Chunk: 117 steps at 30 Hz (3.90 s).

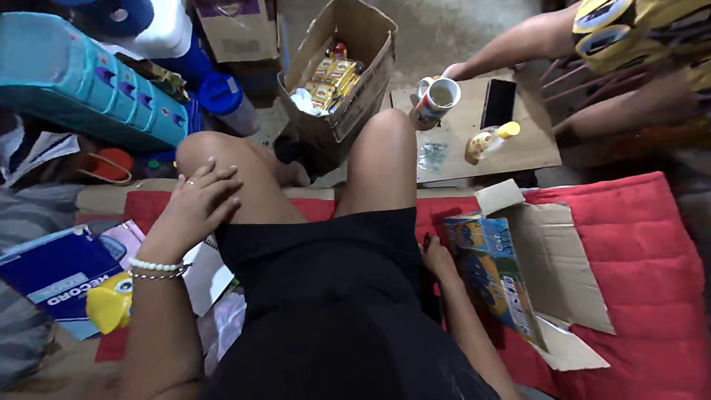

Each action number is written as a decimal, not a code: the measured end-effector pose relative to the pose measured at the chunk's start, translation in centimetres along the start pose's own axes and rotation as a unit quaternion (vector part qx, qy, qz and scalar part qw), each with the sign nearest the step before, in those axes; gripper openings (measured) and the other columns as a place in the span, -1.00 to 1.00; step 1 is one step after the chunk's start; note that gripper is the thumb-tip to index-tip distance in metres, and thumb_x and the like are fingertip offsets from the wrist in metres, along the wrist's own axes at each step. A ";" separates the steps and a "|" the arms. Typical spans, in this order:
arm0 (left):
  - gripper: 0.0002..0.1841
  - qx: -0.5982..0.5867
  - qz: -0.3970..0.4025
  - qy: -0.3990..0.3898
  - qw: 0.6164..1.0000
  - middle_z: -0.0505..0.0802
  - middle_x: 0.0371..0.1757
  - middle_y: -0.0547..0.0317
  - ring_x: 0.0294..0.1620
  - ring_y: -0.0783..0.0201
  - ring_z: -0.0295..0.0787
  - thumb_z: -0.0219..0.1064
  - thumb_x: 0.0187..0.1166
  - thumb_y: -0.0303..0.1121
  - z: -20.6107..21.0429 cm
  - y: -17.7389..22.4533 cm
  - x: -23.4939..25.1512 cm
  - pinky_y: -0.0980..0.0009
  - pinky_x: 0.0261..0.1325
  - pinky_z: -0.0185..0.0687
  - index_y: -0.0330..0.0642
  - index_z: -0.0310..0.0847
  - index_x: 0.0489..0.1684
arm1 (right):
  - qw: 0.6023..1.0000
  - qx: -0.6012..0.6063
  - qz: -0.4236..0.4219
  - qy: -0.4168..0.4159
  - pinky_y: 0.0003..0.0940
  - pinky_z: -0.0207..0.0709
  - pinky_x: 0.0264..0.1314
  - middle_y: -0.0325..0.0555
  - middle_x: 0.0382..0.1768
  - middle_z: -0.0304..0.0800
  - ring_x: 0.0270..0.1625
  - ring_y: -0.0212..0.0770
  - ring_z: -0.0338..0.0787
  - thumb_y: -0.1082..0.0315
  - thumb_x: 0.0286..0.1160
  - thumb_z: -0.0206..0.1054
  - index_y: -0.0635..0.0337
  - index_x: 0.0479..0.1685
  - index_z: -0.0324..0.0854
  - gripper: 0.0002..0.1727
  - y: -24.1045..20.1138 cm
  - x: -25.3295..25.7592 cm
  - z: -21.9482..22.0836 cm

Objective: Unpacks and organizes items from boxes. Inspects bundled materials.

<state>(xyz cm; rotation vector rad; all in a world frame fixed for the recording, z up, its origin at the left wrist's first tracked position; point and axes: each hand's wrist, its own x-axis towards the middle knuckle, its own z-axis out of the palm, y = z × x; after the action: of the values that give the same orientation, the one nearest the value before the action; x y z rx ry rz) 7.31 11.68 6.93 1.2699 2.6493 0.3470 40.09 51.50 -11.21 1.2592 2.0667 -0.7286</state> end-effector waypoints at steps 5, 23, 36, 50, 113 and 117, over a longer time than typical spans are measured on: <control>-0.49 -0.005 -0.034 -0.026 0.999 0.59 0.64 0.07 0.79 -0.21 0.20 0.07 0.73 0.01 0.4 -0.6 1.9 -0.53 0.62 -0.02 -0.09 0.69 0.41 | 1.000 0.001 0.013 -0.007 0.29 0.57 0.38 0.47 0.23 0.72 0.33 0.39 0.76 0.00 0.79 0.18 0.43 0.63 0.26 -0.30 -0.2 0.3 -0.3; -0.78 0.169 0.021 -0.248 0.954 0.86 0.10 -0.16 0.30 -0.22 0.72 0.41 0.49 -0.48 10.8 -3.0 33.0 -0.27 0.55 0.35 -0.22 0.81 0.04 | 0.993 0.005 0.109 -0.054 0.22 0.56 0.45 0.44 0.33 0.69 0.41 0.33 0.73 0.09 0.75 0.23 0.43 0.68 0.23 -0.30 -2.6 1.2 -1.6; -0.76 0.094 -0.027 -0.438 0.894 0.76 0.23 -0.39 0.33 -0.36 0.67 0.18 0.66 -0.53 10.1 8.4 24.7 -0.28 0.26 0.55 -0.50 0.69 0.09 | 0.992 -0.027 0.102 -0.069 0.25 0.54 0.47 0.48 0.36 0.66 0.42 0.36 0.71 0.14 0.76 0.22 0.48 0.66 0.24 -0.33 -2.3 1.8 -1.4; -0.80 0.037 0.051 -0.408 0.911 0.80 0.03 -0.34 0.13 -0.31 0.74 0.17 0.60 -0.63 11.7 8.5 18.4 -0.21 0.06 0.60 -0.48 0.68 0.03 | 0.961 -0.191 0.073 -0.186 0.22 0.33 0.67 0.51 0.50 0.53 0.61 0.37 0.51 0.18 0.73 0.26 0.54 0.58 0.37 -0.36 -4.6 0.7 -3.9; -0.18 -0.412 -0.372 -0.046 0.831 0.47 0.67 -0.30 0.57 -0.22 0.51 0.15 0.74 -0.39 14.0 -0.8 19.8 -0.14 0.56 0.44 -0.17 -0.38 0.92 | 0.899 0.344 -0.228 -0.147 0.27 0.61 0.40 0.54 0.46 0.51 0.38 0.36 0.71 0.10 0.47 0.56 0.20 0.88 -0.36 0.20 -40.4 11.8 2.1; -0.35 -0.415 -0.377 -0.024 0.828 0.46 0.67 -0.33 0.59 -0.27 0.49 0.09 0.82 -0.20 13.4 -0.6 19.5 -0.18 0.57 0.40 -0.18 -0.02 0.87 | 0.953 0.195 -0.217 -0.080 0.32 0.49 0.47 0.46 0.34 0.66 0.42 0.38 0.67 0.10 0.73 0.27 0.39 0.63 0.34 -0.35 -40.8 11.6 -1.8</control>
<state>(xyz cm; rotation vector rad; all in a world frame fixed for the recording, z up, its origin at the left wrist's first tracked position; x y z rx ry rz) -1.63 28.34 -7.24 -0.0460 2.2310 1.1106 -1.50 43.26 -12.71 0.8964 2.1498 -1.4469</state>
